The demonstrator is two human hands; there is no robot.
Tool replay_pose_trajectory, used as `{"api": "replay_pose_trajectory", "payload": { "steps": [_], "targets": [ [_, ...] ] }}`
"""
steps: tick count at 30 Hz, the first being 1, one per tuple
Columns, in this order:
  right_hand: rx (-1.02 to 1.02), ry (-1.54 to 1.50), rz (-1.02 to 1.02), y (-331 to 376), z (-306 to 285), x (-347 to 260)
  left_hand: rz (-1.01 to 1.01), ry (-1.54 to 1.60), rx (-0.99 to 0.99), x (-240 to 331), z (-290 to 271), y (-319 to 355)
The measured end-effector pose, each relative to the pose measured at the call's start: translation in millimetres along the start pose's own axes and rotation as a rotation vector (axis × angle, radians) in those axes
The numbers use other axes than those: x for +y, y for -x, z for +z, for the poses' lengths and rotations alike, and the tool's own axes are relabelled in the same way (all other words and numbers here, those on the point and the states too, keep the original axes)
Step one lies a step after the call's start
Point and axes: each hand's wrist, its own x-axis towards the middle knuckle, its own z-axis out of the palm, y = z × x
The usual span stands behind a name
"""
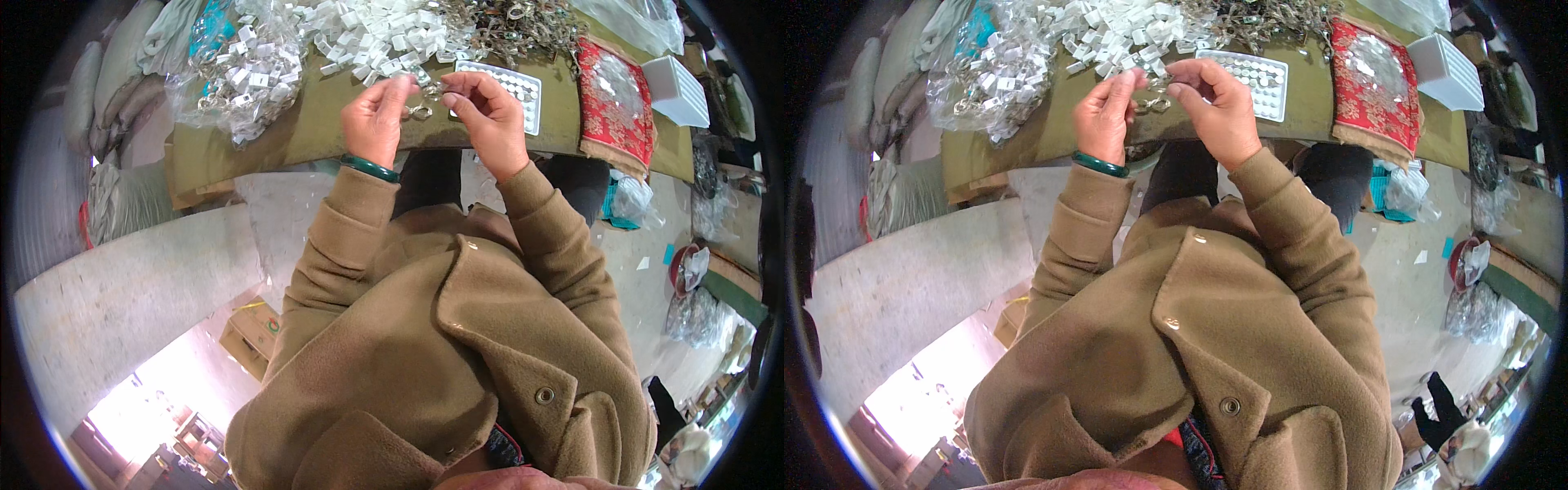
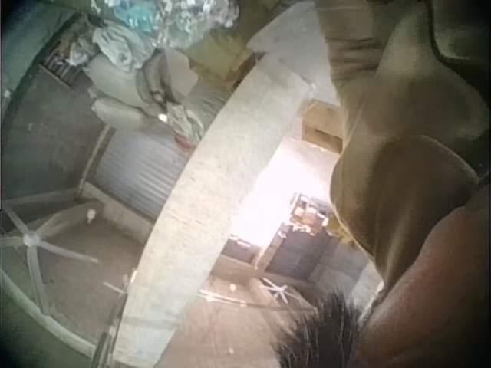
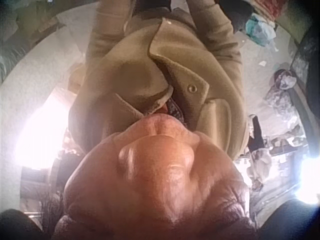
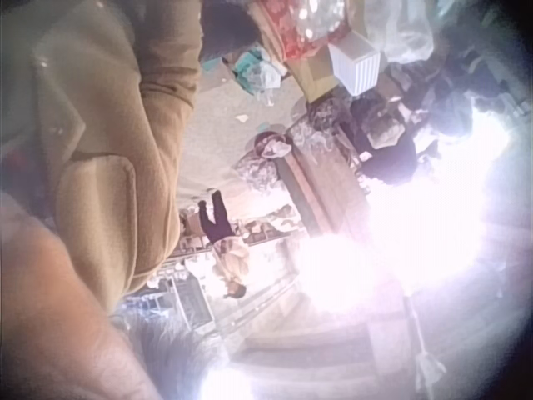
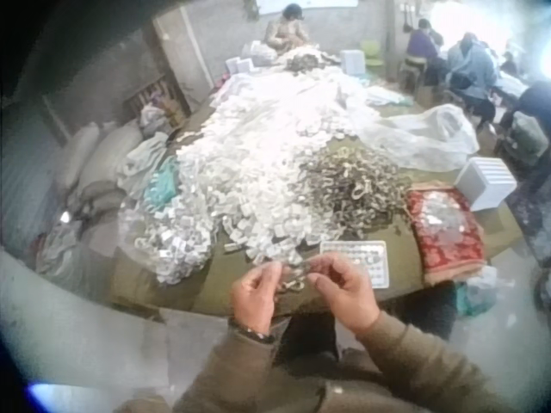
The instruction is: The person repeatedly picks small white plastic pieces and metal keyrings from a table, then joins them by hand. The assembled keychains are placed into a clear plastic tray on the table. The person continues this cycle throughout the clip.
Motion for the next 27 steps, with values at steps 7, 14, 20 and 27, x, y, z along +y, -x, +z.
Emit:
{"api": "replay_pose_trajectory", "payload": {
  "steps": [7, 14, 20, 27],
  "targets": [
    [-0.144, 0.05, 0.007, 2.3, -1.6, -8.9, -0.469, 0.444, -0.165, 23.7, -2.5, 7.0],
    [-0.106, 0.114, -0.086, 1.3, -17.9, -17.4, -0.663, 0.648, -0.255, 18.0, -0.6, 11.2],
    [-0.173, 0.044, -0.149, 2.4, -27.8, -17.0, -0.742, 0.672, -0.379, 19.6, 13.8, 19.9],
    [-0.149, 0.026, -0.079, 9.3, -41.3, -16.3, -0.662, 0.447, -0.413, 24.7, 19.0, 20.6]
  ]
}}
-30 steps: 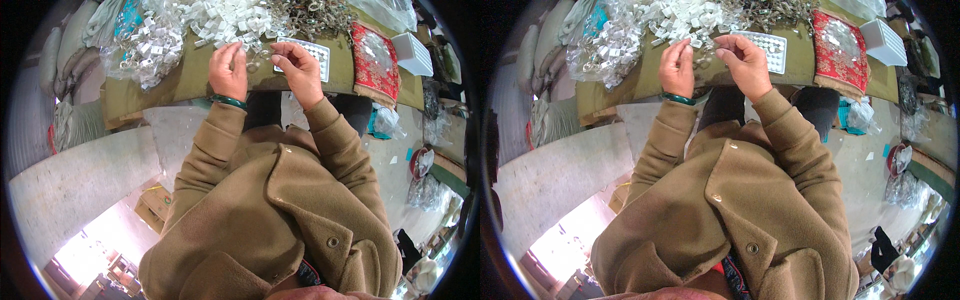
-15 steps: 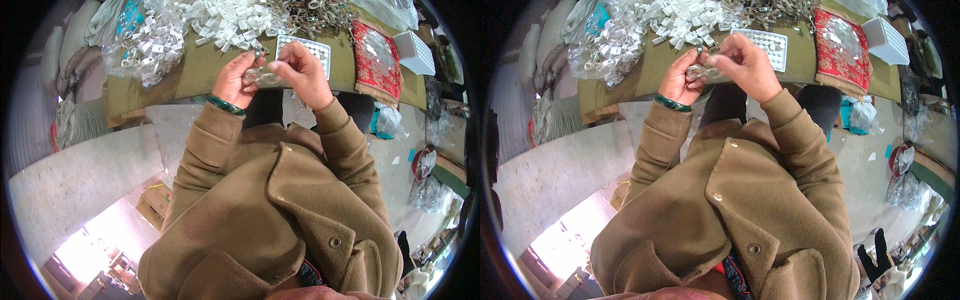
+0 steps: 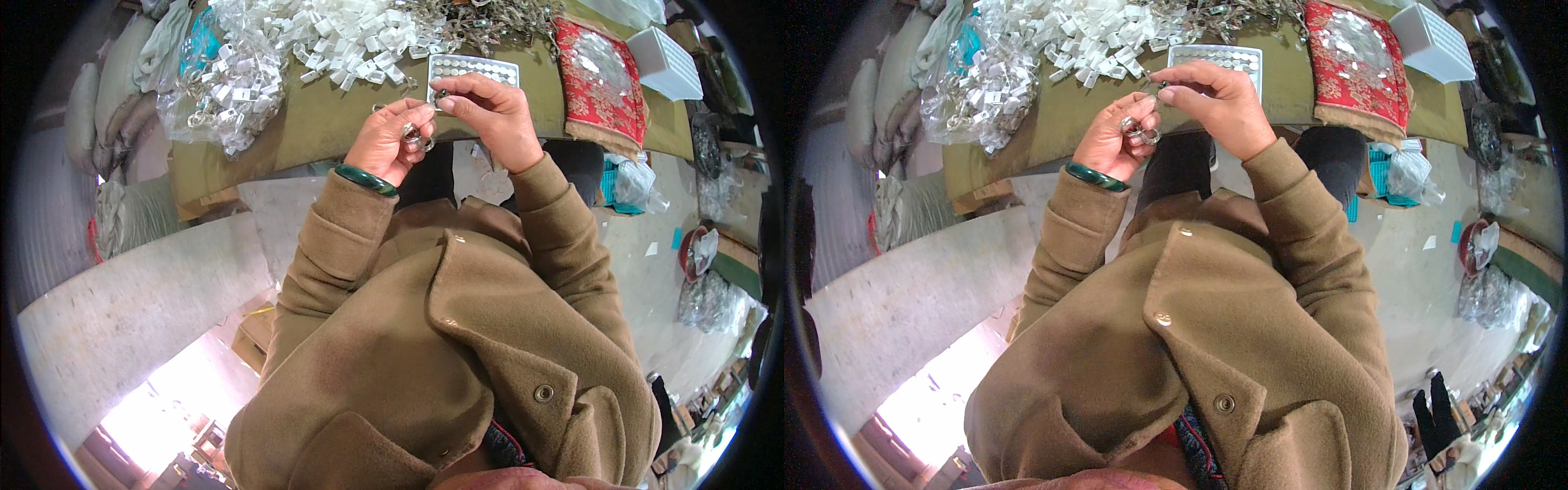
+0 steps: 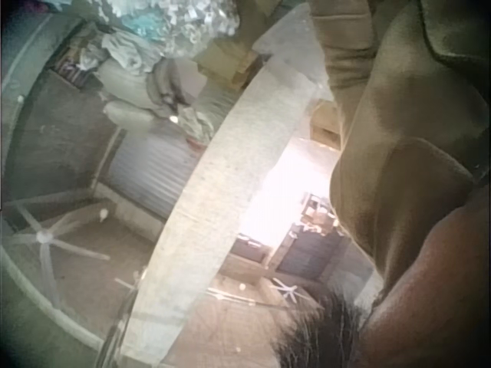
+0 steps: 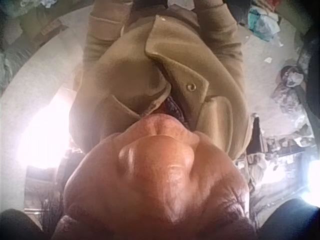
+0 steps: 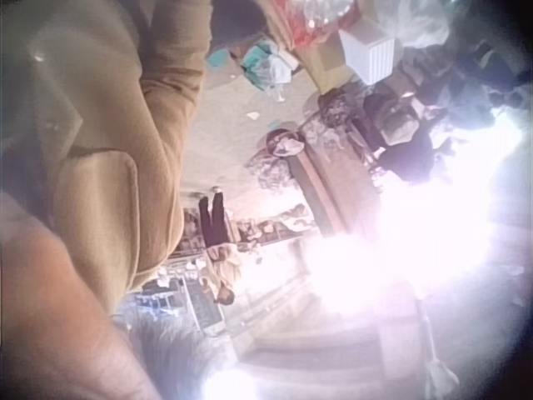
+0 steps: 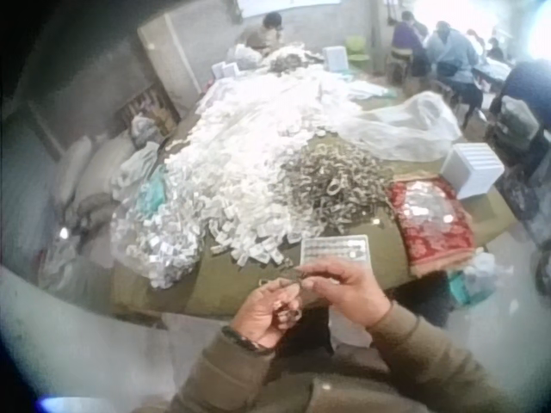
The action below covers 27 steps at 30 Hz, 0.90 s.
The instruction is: The person repeatedly picks small white plastic pieces and metal keyrings from a table, then joins them by hand. The assembled keychains are placed into a clear plastic tray on the table. The person continues this cycle throughout the clip.
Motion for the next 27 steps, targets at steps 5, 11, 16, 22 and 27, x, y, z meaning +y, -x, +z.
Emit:
{"api": "replay_pose_trajectory", "payload": {
  "steps": [5, 11, 16, 22, 27],
  "targets": [
    [-0.036, -0.047, -0.028, 1.0, -8.8, 0.2, -0.04, 0.113, -0.057, -2.1, -0.1, -0.5],
    [0.126, -0.218, -0.028, 1.7, 0.5, 4.7, 0.071, 0.094, 0.006, -4.9, 7.9, -1.6],
    [0.124, -0.181, 0.2, 4.4, 8.1, 7.7, 0.358, -0.28, 0.275, -13.2, 14.9, -4.4],
    [0.121, -0.56, 0.365, 6.7, 12.2, 6.2, 0.697, -0.642, 0.349, -27.0, 12.4, -12.3],
    [0.07, -0.743, 0.405, 6.7, 13.7, -0.9, 0.629, -0.574, 0.282, -26.0, 6.7, -12.7]
  ]
}}
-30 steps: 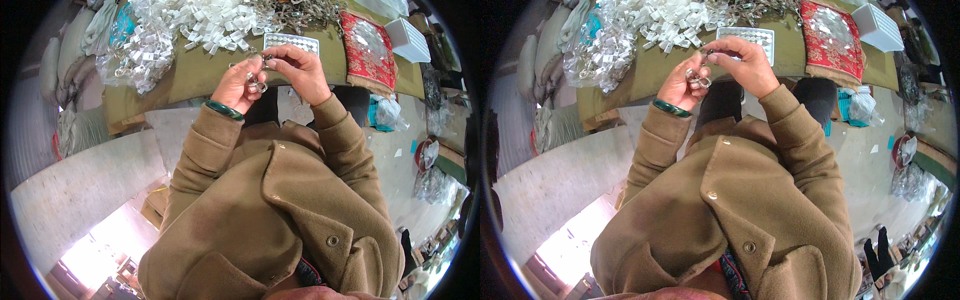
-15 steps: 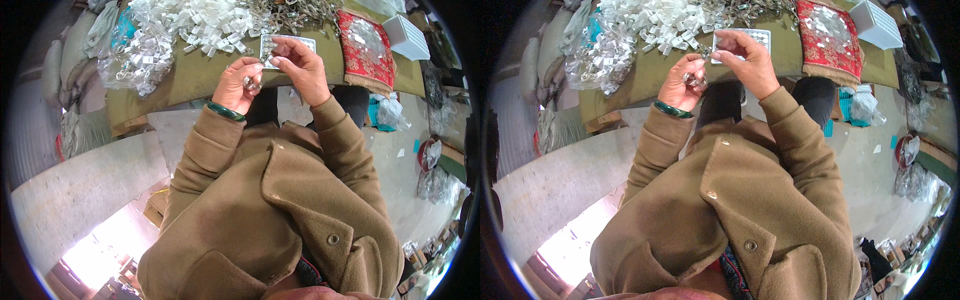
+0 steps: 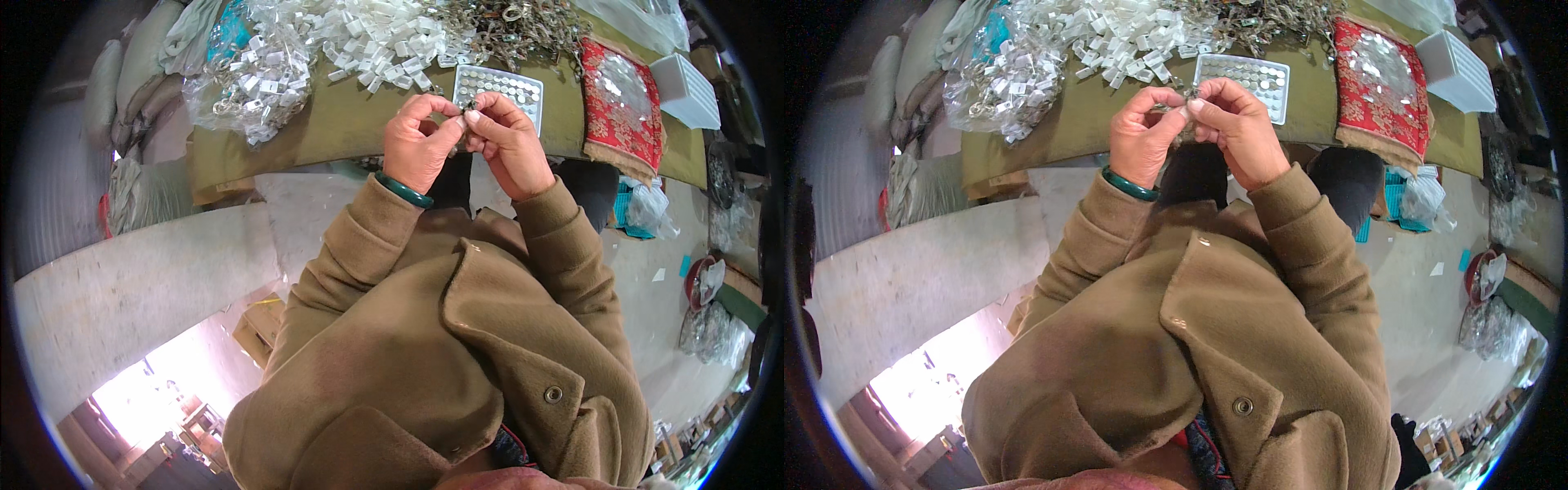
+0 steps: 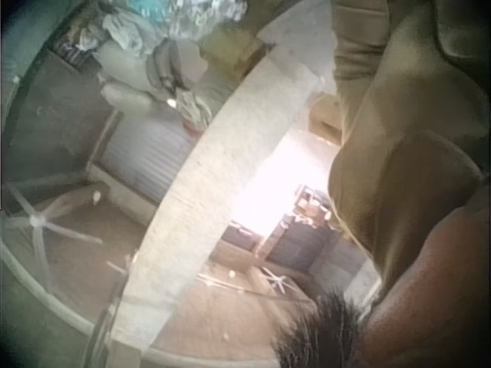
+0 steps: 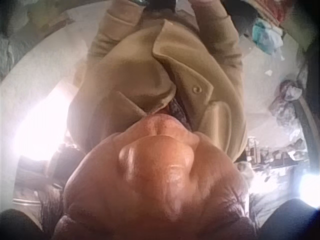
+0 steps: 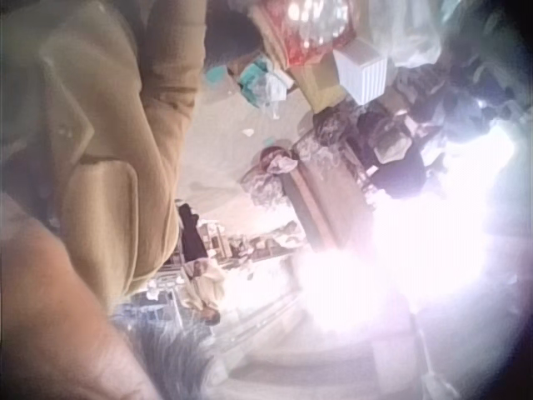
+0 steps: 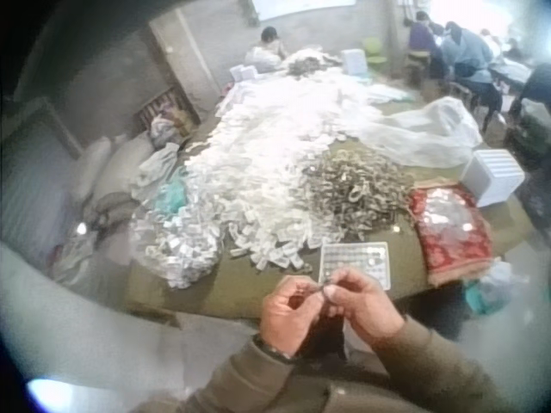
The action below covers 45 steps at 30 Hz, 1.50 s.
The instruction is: The person repeatedly picks small white plastic pieces and metal keyrings from a table, then joins them by hand. The assembled keychains are placed into a clear plastic tray on the table. The person continues this cycle throughout the clip.
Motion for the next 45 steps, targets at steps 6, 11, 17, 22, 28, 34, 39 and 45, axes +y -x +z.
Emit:
{"api": "replay_pose_trajectory", "payload": {
  "steps": [6, 11, 17, 22, 28, 34, 39, 45],
  "targets": [
    [0.138, -0.055, 0.091, 2.5, 9.7, -1.8, -0.079, -0.044, -0.148, 7.4, -15.1, -5.1],
    [-0.003, -0.009, 0.108, 1.6, 9.3, 5.7, -0.202, -0.065, -0.303, 10.5, -35.5, -6.8],
    [-0.014, 0.133, 0.026, -3.8, 9.0, 20.8, 0.163, -0.697, 0.334, -6.7, -71.9, -43.0],
    [0.026, 0.32, -0.071, -6.7, 12.9, 29.8, 0.26, -1.128, 0.291, -30.2, -89.3, -61.1],
    [0.055, 0.46, -0.108, -6.3, 18.8, 29.0, -0.054, -0.515, 0.32, -21.9, -100.5, -53.5],
    [0.018, 0.536, -0.219, -12.4, 27.7, 15.9, -0.323, 0.074, 0.136, 8.4, -96.7, -26.1],
    [-0.036, 0.633, -0.325, -7.0, 27.7, 10.7, -0.371, 0.131, -0.135, 25.4, -74.7, -7.2],
    [0.05, 0.386, -0.193, 2.4, 23.3, 16.0, -0.351, 0.473, -0.241, 27.4, -52.6, -3.2]
  ]
}}
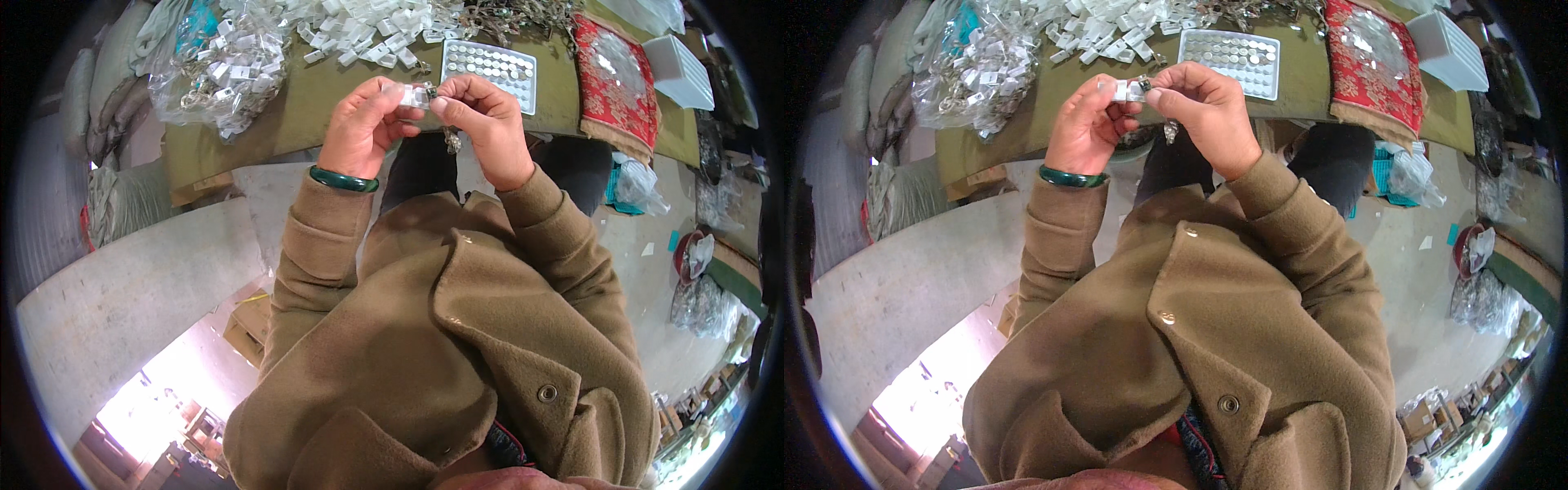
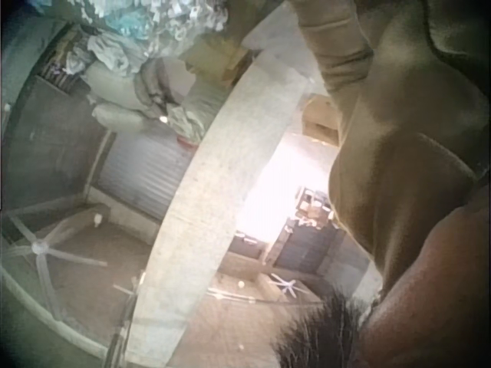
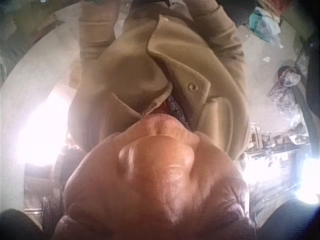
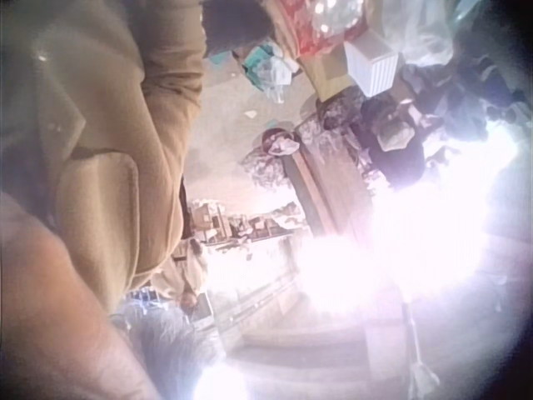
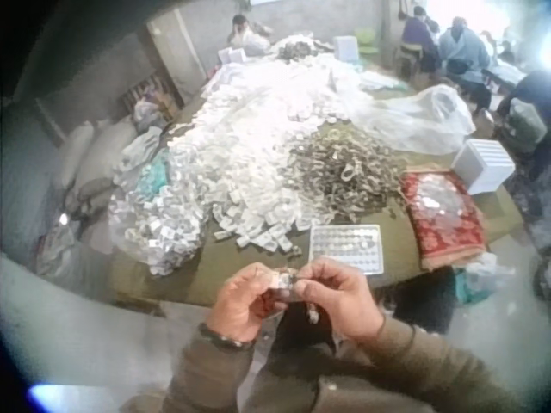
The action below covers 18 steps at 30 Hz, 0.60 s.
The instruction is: The person repeatedly picks small white plastic pieces and metal keyrings from a table, then joins them by hand. The assembled keychains are placed into a clear plastic tray on the table. The person continues this cycle throughout the clip.
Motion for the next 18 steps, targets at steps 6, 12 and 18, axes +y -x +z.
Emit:
{"api": "replay_pose_trajectory", "payload": {
  "steps": [6, 12, 18],
  "targets": [
    [0.107, -0.197, 0.036, 2.6, -2.4, 6.8, 0.183, -0.165, 0.081, -27.0, 13.5, -5.7],
    [0.092, -0.27, 0.095, 7.1, -4.8, 8.1, 0.263, -0.123, 0.209, -41.3, 19.4, -12.3],
    [0.093, -0.221, 0.07, 5.7, -10.4, 4.8, 0.38, -0.281, 0.184, -46.3, 26.6, -11.5]
  ]
}}
